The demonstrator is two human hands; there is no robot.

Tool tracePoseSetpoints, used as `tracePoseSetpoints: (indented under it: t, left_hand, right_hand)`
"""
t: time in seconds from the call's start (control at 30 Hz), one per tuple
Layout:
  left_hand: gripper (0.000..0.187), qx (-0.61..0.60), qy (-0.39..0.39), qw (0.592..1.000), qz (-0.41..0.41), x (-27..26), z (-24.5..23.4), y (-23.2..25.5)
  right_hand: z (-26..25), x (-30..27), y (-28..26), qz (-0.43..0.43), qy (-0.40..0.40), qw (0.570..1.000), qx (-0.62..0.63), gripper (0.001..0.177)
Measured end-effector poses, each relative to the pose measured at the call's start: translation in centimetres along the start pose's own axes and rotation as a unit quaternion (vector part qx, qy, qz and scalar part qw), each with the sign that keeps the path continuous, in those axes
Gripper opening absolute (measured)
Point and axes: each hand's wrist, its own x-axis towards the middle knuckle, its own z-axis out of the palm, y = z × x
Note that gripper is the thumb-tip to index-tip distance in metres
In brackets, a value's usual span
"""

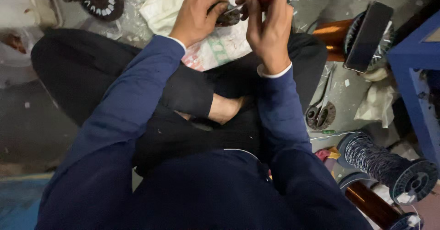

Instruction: The person sits on the floor and uses a red screwdriver to scrape and clean a small black electrical component. They then use their hands to manipulate and adjust the component, which appears to be a stator or rotor part, while surrounded by other similar parts and tools.

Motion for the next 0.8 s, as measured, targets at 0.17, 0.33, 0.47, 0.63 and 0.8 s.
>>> tracePoseSetpoints:
  t: [0.17,0.33,0.47,0.63,0.8]
  left_hand:
    - [0.015,0.003,0.125,0.99,-0.071,1.4,0.8,-3.0]
    - [0.012,-0.015,0.101,0.994,-0.049,1.2,0.3,-1.9]
    - [0.01,-0.016,0.084,0.996,-0.026,1.3,0.4,-0.8]
    - [0.009,-0.012,0.109,0.994,0.004,1.5,0.3,-0.2]
    - [0.014,0.003,0.076,0.997,-0.025,1.7,0.3,-0.6]
  right_hand:
    - [2.5,-2.1,-3.4,-0.002,-0.078,0.994,-0.078,0.033]
    - [1.3,-0.7,-2.1,0.013,0.04,0.997,0.071,0.018]
    - [-1.0,-1.1,0.5,0.114,0.147,0.966,0.179,0.013]
    - [-0.6,-1.5,3.7,0.171,0.179,0.934,0.259,0.019]
    - [-0.1,-1.7,4.3,0.17,0.172,0.94,0.242,0.018]
